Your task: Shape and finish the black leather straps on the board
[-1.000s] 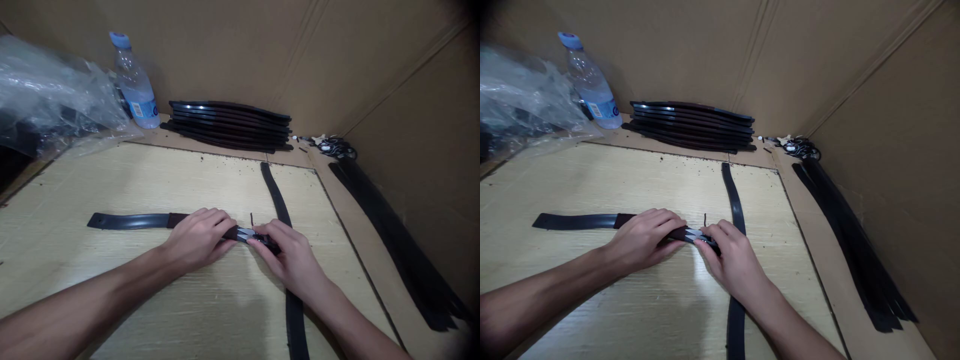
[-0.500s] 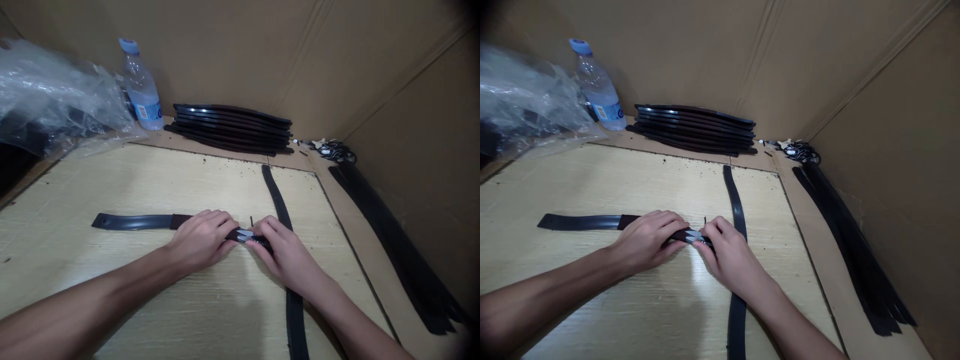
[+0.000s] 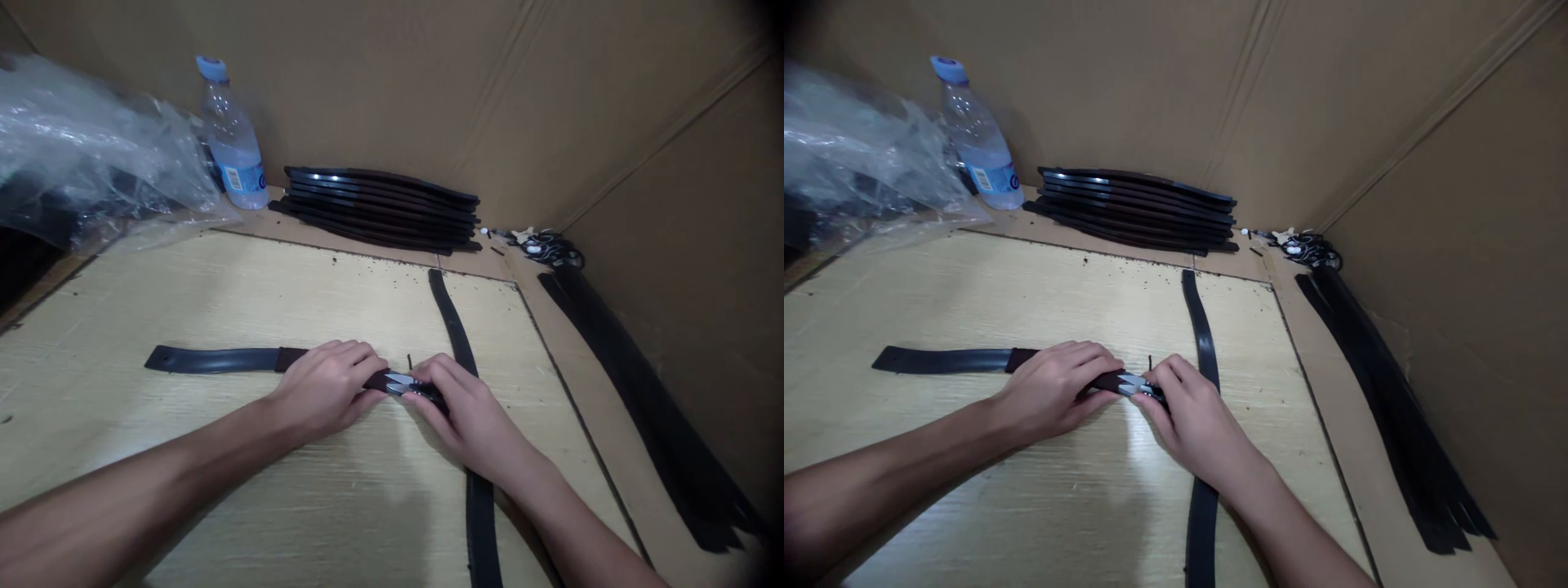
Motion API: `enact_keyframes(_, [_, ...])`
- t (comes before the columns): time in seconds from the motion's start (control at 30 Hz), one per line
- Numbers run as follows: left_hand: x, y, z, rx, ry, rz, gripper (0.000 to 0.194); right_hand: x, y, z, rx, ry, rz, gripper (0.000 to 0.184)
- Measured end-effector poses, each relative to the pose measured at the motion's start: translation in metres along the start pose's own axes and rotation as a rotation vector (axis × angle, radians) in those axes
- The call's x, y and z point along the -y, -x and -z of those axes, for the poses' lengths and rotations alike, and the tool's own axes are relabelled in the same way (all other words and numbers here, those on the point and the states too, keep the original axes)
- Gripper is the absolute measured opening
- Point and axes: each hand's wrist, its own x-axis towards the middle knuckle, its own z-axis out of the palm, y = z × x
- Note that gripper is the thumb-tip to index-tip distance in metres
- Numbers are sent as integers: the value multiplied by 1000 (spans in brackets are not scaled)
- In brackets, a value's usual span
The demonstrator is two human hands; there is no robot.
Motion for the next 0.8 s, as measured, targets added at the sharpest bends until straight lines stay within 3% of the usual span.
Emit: enact_keyframes(0.8, [-1, 1, 1, -6, 2, -1, 29, -5, 1, 1, -52, -48, 30, 10])
